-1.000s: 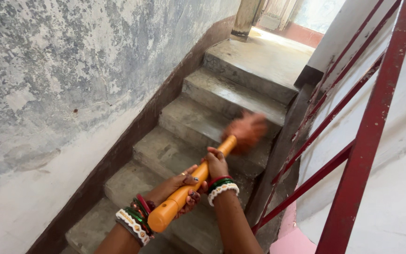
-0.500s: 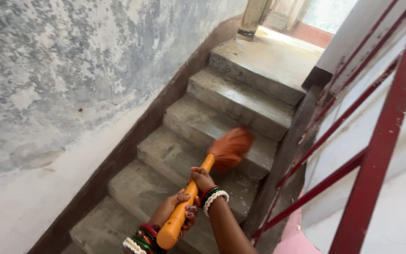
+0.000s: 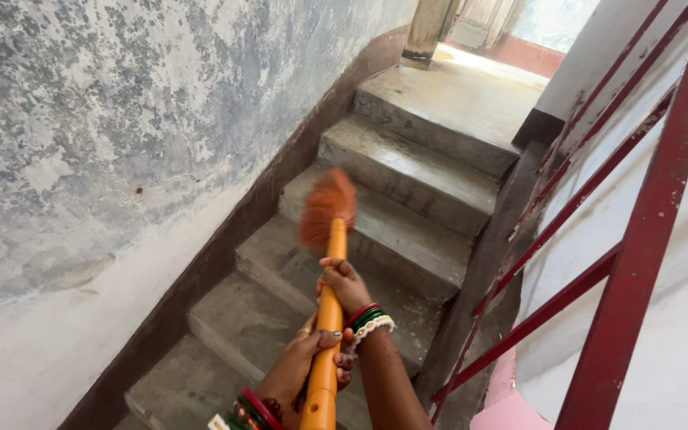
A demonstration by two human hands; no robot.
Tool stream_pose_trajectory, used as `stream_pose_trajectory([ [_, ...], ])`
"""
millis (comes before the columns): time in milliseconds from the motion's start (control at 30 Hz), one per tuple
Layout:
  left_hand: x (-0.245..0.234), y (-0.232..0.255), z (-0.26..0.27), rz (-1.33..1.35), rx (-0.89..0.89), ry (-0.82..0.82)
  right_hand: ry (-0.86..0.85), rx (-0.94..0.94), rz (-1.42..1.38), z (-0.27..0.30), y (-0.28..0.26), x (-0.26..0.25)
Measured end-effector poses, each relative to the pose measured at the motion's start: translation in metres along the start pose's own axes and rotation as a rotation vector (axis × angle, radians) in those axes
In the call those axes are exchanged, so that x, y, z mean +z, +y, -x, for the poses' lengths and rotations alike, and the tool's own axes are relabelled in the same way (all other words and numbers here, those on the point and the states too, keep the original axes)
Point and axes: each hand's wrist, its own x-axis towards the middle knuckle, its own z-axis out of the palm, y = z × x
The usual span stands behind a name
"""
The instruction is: The person sweeps concrete stairs using a broom with an orange handle, cleaning the steps one by one.
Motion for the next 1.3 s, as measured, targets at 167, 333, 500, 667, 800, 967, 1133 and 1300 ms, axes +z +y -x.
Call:
stream_pose_trajectory([
  [167, 0.016, 0.017, -0.003, -0.048, -0.098, -0.09, 0.111, -0.153, -0.007, -0.007, -0.014, -0.042],
  [333, 0.039, 0.038, 0.005, 0.023, -0.216, -0.03, 0.443, -0.228, -0.077, -0.024, -0.022, -0.096],
  [500, 0.041, 0.059, -0.009, 0.139, -0.256, -0.041, 0.493, -0.12, -0.134, -0.064, -0.006, -0.118],
  [667, 0.009, 0.086, -0.019, 0.227, -0.17, -0.044, 0.383, 0.042, -0.008, -0.128, 0.026, -0.087],
  [800, -0.017, 0.093, -0.013, 0.343, -0.024, 0.053, 0.26, 0.158, 0.173, -0.171, 0.053, -0.05],
  [967, -0.027, 0.068, -0.016, 0.313, 0.117, 0.162, 0.002, 0.252, 0.324, -0.181, 0.047, -0.015],
  [1133, -0.005, 0.041, -0.018, 0.149, 0.177, 0.182, -0.14, 0.27, 0.164, -0.119, -0.006, 0.022],
  [1300, 0.033, 0.035, -0.006, -0.078, 0.145, 0.054, -0.109, 0.208, -0.026, -0.062, -0.043, 0.026],
])
